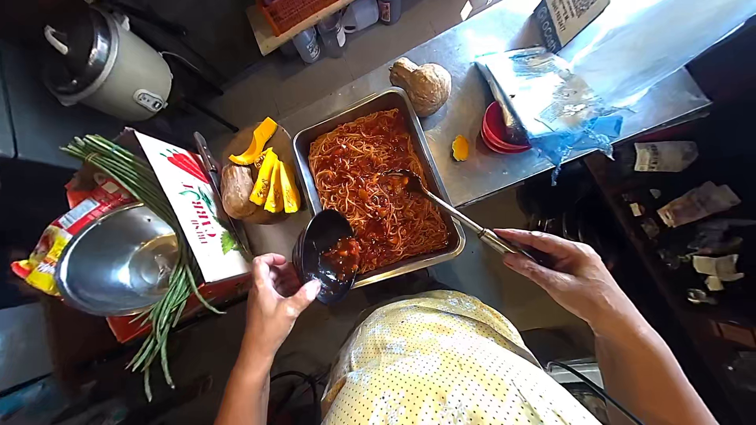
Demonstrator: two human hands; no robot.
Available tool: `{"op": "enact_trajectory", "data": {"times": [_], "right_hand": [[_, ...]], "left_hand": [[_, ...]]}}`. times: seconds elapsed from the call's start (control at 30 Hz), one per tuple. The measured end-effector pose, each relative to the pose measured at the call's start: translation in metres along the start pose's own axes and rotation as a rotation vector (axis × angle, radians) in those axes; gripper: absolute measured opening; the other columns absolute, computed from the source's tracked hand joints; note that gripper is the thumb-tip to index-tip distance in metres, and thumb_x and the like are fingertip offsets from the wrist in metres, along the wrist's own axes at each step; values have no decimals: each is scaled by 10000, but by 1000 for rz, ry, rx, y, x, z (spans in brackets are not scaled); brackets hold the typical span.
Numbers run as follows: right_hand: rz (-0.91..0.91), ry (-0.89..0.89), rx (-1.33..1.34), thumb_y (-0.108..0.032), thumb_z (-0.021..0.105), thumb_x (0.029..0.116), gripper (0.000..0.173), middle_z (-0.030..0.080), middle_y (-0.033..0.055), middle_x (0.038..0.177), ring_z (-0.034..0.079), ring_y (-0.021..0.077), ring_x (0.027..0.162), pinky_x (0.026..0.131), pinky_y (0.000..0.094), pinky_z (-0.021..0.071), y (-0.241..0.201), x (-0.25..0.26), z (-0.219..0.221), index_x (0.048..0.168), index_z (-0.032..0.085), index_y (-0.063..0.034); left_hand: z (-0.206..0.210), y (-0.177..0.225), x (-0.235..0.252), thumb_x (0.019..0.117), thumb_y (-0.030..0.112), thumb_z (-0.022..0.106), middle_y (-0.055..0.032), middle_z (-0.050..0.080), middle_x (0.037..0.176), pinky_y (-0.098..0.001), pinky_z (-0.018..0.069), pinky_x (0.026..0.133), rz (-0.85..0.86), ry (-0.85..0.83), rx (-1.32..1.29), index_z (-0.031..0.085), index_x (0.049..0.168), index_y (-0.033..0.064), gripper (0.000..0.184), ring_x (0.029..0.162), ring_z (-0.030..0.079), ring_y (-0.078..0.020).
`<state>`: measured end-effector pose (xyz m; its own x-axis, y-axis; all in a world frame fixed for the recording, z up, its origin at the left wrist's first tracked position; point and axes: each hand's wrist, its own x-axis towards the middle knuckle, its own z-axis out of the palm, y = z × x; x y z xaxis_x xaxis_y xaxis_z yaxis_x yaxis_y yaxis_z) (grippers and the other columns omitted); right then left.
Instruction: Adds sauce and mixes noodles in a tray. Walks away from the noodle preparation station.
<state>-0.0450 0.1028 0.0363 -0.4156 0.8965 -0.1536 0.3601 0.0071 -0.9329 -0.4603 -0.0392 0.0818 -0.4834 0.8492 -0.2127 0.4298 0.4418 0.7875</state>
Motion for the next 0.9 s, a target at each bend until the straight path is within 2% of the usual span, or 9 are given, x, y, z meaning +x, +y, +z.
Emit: {"op": "enact_trajectory", "data": {"times": [0.17,0.4,0.63,0.7,0.8,0.9], "right_hand": [[-22,22,12,-280,669,947,369,737,-27,1050,658,18,822,714,175,551,2,-1,-9,1296,716,-170],[-8,68,34,-289,659,950,378,730,-33,1044,637,10,789,678,166,531,0,-7,-20,1306,711,-177],[-97,15,-6,-295,657,963,365,724,-11,1103,656,10,878,739,159,549,0,-9,-12,1299,716,-165],[-155,30,-101,-289,660,953,357,724,-2,1119,665,12,921,778,161,556,-2,-4,-8,1289,725,-190],[-252,63,-216,-287,661,958,355,714,12,1110,662,26,922,776,175,559,-10,3,-5,1302,719,-224],[-368,105,-261,-270,652,984,357,706,64,1099,665,74,928,787,214,565,-15,10,-2,1331,700,-198]], "left_hand": [[34,22,-6,692,439,835,-66,686,1077,-279,618,804,83,-40,4,462,1277,-9,826,946,710,-112],[71,58,17,722,425,828,-89,674,1094,-288,601,870,199,-22,-22,449,1297,-11,816,997,698,-117],[32,62,31,725,482,824,-157,635,1179,-370,577,908,289,186,260,427,1350,-7,887,1043,677,-178],[23,67,28,718,491,829,-180,631,1191,-402,569,919,329,237,348,433,1341,-14,894,1045,677,-206],[13,79,17,728,502,834,-203,610,1221,-418,559,939,406,300,433,424,1345,-21,906,1070,665,-235],[8,94,1,735,499,837,-245,599,1256,-430,548,964,477,368,473,409,1346,-36,918,1111,657,-260]]}}
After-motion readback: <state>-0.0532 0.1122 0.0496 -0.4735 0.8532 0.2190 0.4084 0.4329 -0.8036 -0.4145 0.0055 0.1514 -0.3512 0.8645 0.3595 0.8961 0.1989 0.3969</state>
